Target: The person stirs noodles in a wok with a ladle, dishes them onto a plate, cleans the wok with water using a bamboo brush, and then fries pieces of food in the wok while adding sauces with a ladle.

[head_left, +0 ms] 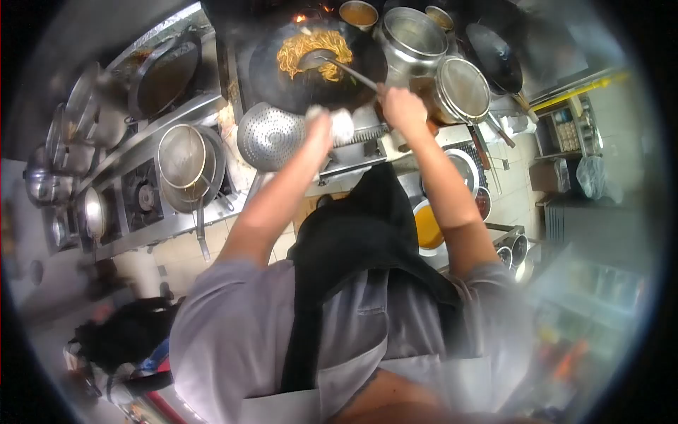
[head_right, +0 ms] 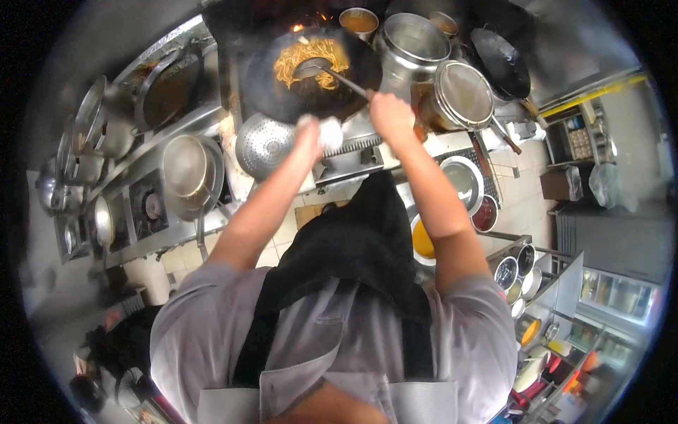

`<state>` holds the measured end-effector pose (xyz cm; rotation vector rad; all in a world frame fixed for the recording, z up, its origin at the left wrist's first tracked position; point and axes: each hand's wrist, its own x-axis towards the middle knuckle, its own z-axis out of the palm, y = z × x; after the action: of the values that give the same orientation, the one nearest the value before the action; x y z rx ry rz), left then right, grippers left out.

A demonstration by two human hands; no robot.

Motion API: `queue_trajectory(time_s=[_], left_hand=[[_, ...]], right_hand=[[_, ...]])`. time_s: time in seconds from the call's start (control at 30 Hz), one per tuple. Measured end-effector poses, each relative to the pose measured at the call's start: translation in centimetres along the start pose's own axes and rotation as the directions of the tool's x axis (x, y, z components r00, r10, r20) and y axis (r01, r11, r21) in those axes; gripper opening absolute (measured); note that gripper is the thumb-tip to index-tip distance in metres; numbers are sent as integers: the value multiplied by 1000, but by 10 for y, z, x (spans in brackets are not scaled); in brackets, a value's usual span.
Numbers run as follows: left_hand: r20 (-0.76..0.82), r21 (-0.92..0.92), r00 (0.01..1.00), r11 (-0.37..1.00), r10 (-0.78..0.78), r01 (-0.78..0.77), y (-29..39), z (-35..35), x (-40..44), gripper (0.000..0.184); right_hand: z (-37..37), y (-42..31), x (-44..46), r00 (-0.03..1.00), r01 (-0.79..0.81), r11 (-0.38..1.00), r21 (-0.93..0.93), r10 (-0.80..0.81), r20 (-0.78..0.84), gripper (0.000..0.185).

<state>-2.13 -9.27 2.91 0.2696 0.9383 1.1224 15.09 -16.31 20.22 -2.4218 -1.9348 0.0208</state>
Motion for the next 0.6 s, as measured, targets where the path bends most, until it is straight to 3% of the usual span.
queue_trajectory(time_s=[0.07, 0.1, 0.17, 0.23, 0.3, 0.43, 0.5, 0.6], left_hand=[[-73, 182, 994, 981, 77, -63, -22, -25, -32, 24], [-84, 193, 995, 980, 61, -44, -9, -9, -72, 24], [-83, 223, 989, 970, 121, -100, -9, -3, -53, 16], [-36, 56, 999, 998, -32, 34, 5, 9, -6, 14], [-47, 23, 992, 993, -117, 118, 22, 20, 22, 16], [1, 0, 988, 988, -156, 156, 34, 32, -1, 25], [2, 8, 992, 992, -124, 124, 42, 38, 2, 21], [-54, 67, 999, 998, 6, -2, 4, 3, 5, 18]], right_hand=[[-4, 4, -22, 996, 35, 993, 109, -27, -82, 26], [-2, 9, -29, 996, 6, 987, 160, 9, -93, 30], [-36, 11, -41, 998, 10, 991, 131, -2, -58, 28], [-36, 20, -44, 999, -12, 998, 59, 9, 46, 28], [-60, 18, -50, 998, 33, 995, 97, -39, 57, 32], [-73, 19, -26, 985, 55, 997, 60, -64, 162, 27], [-66, 6, -7, 984, 57, 994, 97, -72, 162, 25], [-40, -6, 0, 994, -45, 996, 71, 38, 104, 29]])
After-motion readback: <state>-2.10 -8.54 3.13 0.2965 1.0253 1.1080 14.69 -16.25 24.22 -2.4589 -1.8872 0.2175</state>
